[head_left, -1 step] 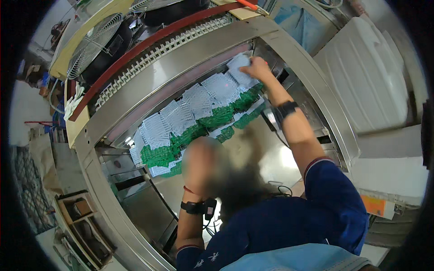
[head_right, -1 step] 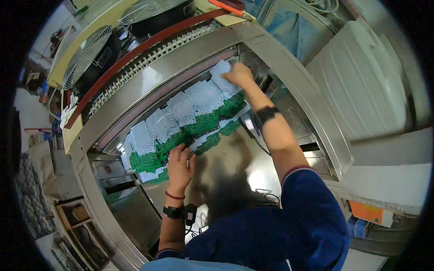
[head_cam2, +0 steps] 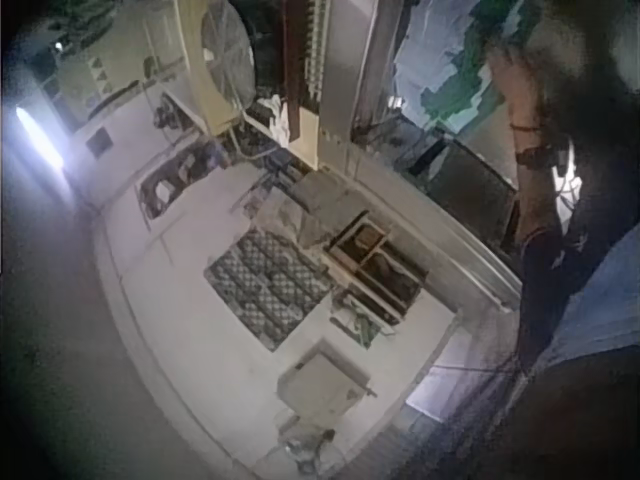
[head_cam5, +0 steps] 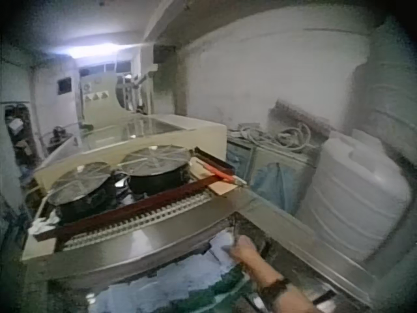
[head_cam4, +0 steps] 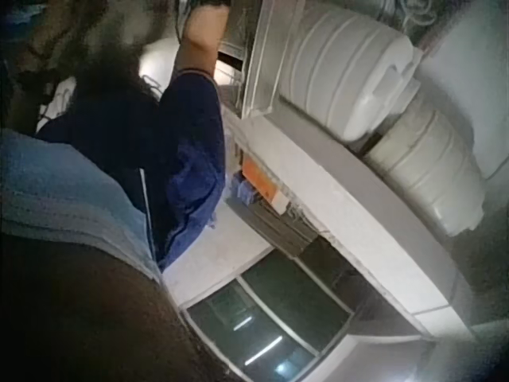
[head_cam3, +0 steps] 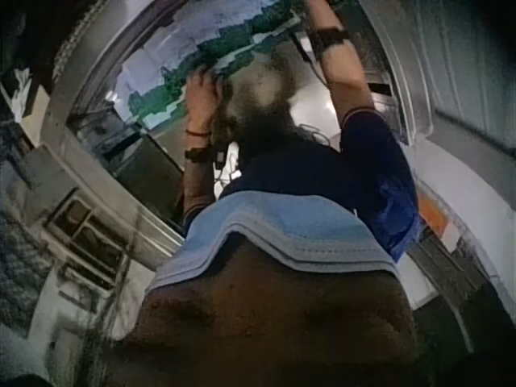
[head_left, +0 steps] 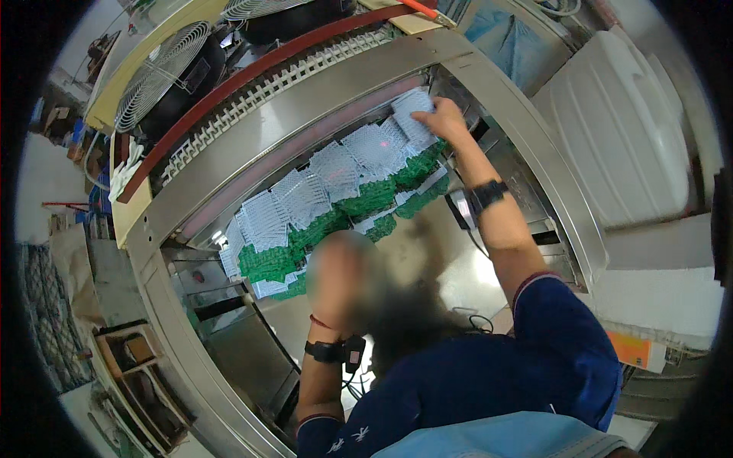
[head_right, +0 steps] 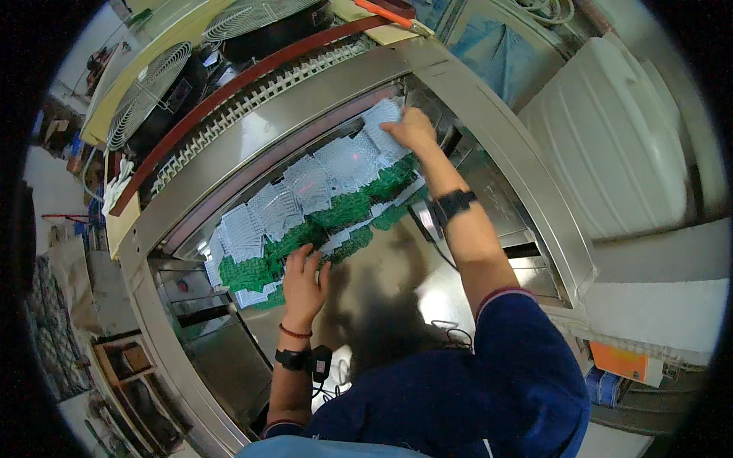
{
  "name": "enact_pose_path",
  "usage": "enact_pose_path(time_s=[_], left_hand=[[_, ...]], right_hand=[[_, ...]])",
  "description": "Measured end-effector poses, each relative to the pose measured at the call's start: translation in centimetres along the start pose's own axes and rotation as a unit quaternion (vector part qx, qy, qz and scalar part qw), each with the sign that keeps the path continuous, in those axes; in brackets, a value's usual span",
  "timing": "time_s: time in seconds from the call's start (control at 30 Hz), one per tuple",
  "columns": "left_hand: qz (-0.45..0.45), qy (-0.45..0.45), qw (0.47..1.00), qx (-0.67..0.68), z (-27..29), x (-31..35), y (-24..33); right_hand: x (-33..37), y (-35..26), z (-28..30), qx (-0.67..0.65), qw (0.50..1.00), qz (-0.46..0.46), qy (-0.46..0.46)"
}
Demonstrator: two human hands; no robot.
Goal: Sorting medicinal blister packs from a large pile into organized stacks on a workbench.
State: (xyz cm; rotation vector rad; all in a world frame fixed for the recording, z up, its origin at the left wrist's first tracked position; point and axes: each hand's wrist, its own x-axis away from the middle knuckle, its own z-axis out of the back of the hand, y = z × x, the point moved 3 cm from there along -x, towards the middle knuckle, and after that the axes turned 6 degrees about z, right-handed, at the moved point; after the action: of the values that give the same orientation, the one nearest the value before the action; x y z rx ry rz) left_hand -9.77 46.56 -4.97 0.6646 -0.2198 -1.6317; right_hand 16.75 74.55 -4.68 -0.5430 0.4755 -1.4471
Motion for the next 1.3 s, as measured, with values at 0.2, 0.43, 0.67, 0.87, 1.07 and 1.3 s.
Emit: enact_pose_path(time_s=[0.2,0.43,0.67,0.87,1.07,1.3], left_hand=[[-0.016,-0.002,0.999,0.028,-1.5,-0.7,2.1],[-0.061,0.054,0.996,-0.032,-1.6,-6.3,2.8],[0.013,0.02,0.984,-0.179,-3.9,-8.2,-2.4],[0.015,0.009,0.987,-0.158,-5.0,-8.9,-1.7],[0.005,0.016,0.989,-0.144,-4.0,-7.5,-1.0],[0.019,-0.051,0.982,-0.18,-3.3,-5.1,0.2]], right_hand=[[4.8,-2.8,-0.1,-0.441,0.894,-0.047,-0.06],[3.8,-4.9,-5.6,0.059,0.997,0.048,-0.015],[6.3,-10.2,-7.5,0.111,0.992,0.026,-0.061],[4.3,-7.7,-6.2,-0.041,0.992,-0.001,-0.118],[7.8,-9.9,-5.2,-0.239,0.957,-0.102,-0.131],[17.7,-1.8,2.4,-0.065,0.99,0.054,-0.114]])
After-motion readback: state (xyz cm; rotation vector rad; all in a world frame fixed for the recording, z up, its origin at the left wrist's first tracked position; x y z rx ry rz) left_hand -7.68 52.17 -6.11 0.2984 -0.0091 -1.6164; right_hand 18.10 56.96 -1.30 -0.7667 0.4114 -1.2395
